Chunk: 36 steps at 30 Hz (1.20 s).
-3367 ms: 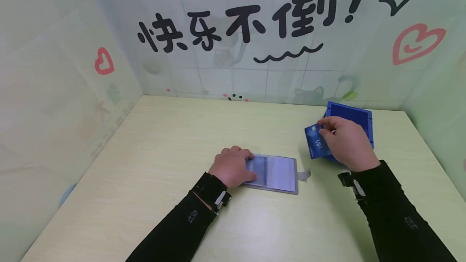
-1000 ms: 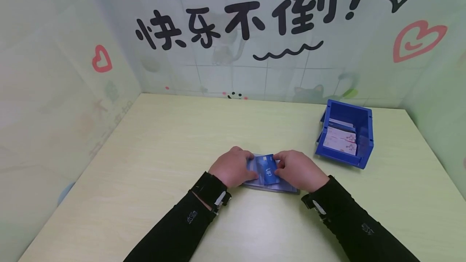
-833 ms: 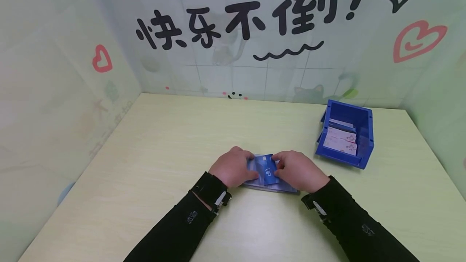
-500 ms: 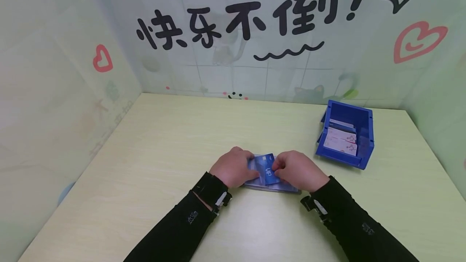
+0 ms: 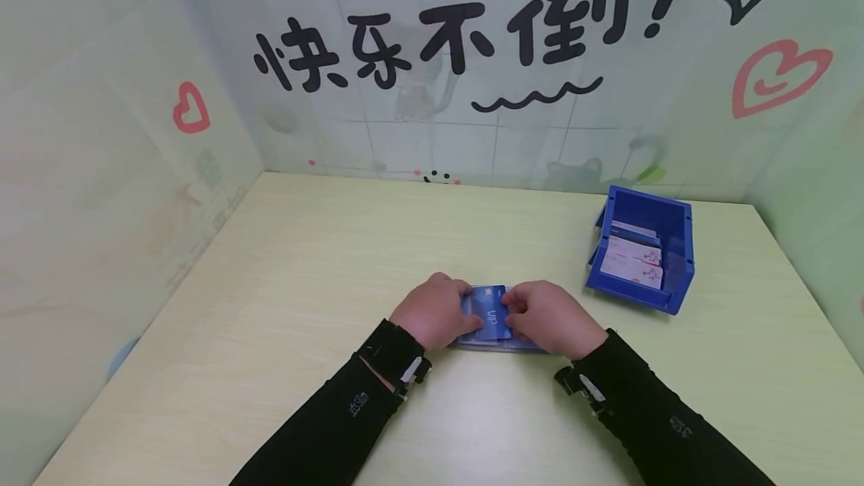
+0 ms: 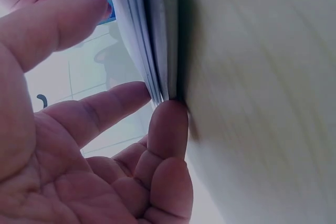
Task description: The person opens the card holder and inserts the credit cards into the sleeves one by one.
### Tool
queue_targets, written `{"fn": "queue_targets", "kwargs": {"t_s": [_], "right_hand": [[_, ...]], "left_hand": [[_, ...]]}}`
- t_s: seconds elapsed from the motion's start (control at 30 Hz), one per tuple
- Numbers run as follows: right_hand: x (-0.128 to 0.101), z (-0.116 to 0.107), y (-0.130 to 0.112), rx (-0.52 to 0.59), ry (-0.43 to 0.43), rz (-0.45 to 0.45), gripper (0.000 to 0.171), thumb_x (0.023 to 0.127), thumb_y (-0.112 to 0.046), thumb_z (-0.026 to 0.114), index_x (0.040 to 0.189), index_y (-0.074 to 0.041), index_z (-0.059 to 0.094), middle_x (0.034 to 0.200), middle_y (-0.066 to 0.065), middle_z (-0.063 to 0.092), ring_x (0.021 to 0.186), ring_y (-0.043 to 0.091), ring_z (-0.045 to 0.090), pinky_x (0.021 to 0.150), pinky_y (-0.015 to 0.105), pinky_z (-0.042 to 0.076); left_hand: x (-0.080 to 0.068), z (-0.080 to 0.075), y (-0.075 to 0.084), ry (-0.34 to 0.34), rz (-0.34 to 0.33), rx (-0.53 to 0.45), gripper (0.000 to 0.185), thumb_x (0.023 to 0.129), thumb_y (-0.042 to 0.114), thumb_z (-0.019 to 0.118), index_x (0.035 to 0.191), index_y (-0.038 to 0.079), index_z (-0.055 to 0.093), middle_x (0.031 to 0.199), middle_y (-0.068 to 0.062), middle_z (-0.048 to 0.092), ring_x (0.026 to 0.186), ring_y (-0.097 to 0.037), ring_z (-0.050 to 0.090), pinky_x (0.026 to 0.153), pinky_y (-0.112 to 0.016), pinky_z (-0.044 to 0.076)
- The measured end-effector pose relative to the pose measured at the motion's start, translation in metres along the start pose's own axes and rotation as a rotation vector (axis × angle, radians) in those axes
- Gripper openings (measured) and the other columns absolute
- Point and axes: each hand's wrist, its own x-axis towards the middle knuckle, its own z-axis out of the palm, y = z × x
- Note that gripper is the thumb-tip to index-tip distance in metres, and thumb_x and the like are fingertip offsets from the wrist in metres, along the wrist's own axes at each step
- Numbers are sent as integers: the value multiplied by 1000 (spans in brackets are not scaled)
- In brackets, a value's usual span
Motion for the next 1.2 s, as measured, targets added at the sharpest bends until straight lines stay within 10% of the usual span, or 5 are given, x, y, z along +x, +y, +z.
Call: {"fn": "queue_targets", "kwargs": {"t_s": [0.17,0.53,0.87,1.2], "right_hand": [[-2,3,-5,-55,20,-14,41,101,-14,69,139,1,66,132,14,73,123,30,68,109,53,51],[-9,8,-10,-46,-13,-58,55,100,-11,69,151,3,54,149,19,62,141,35,57,114,54,47],[-10,10,-11,-97,-52,-98,56,98,-13,72,150,0,54,127,9,70,95,18,62,80,32,53],[-10,10,-12,-128,-81,-91,69,97,-15,74,158,-2,45,108,8,71,86,17,61,69,29,49]], "left_hand": [[1,1,-1,3,2,-3,62,96,47,74,146,12,63,139,-17,63,111,-25,64,102,-42,55],[3,1,0,5,-4,-29,61,96,45,74,145,11,63,136,-16,64,108,-25,64,98,-41,55],[6,1,-1,16,3,-77,57,94,41,77,139,7,65,128,-15,67,99,-22,62,89,-37,55],[13,1,-7,48,-83,-270,68,94,35,77,150,3,53,130,-15,69,98,-24,63,90,-40,55]]}}
